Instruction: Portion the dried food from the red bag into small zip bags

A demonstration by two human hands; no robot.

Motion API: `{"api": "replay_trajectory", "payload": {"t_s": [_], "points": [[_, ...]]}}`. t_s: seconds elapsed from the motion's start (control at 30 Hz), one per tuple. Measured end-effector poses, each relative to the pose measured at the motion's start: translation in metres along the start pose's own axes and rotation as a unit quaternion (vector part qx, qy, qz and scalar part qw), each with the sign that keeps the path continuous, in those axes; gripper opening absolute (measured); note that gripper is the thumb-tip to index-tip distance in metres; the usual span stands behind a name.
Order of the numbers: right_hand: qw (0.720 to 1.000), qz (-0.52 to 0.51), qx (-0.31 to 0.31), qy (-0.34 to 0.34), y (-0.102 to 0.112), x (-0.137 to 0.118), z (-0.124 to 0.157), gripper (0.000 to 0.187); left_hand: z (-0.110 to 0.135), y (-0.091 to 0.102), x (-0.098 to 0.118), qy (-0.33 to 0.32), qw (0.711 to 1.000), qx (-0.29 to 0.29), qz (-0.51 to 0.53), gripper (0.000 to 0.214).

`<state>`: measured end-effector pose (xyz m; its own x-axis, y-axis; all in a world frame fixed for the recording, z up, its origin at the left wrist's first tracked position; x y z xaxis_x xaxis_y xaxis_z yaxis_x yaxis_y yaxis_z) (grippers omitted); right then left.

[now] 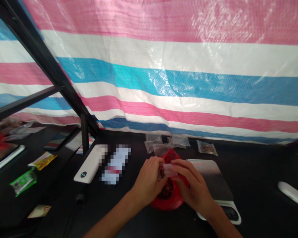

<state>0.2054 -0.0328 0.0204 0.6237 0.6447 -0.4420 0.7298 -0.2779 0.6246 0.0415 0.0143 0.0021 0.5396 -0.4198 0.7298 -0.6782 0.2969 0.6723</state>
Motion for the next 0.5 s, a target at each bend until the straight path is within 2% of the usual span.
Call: {"api": "replay_trajectory", "payload": {"t_s": [0.13,0.2,0.27,0.33,0.4,0.5], "points": [[0.998,-0.002,0.018,-0.062,0.008,0.01,0.0,0.028,0.0,0.012,0.001,0.056,0.998,-0.009,-0.015,0.009],[0.996,0.003,-0.021,-0.084,0.01,0.014,-0.002,0.024,0.004,0.016,0.001,0.083,0.994,-0.055,-0.035,0.017],[0.994,0.008,-0.079,-0.077,0.01,0.015,-0.006,0.021,0.009,0.019,0.0,0.123,0.986,-0.101,-0.05,0.027],[0.988,0.011,-0.136,-0.066,0.008,0.013,-0.008,0.022,0.011,0.023,-0.003,0.142,0.978,-0.128,-0.078,0.023],[0.98,0.024,-0.185,-0.065,0.003,0.012,-0.008,0.025,0.011,0.027,-0.008,0.153,0.973,-0.138,-0.101,0.012],[0.969,0.058,-0.232,-0.067,-0.004,0.012,-0.005,0.027,0.005,0.033,-0.019,0.158,0.978,-0.115,-0.075,0.019]]}}
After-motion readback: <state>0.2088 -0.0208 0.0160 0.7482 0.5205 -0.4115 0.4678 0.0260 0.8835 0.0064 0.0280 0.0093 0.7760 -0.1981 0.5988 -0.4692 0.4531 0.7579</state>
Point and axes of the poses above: each hand's wrist, its own z-axis away from the middle knuckle, its own y-axis out of the back of the hand, x = y × z, the point moved 3 cm from there along -z, towards the middle knuckle, and after that the axes turned 2 degrees about -x, right-handed, at the moved point
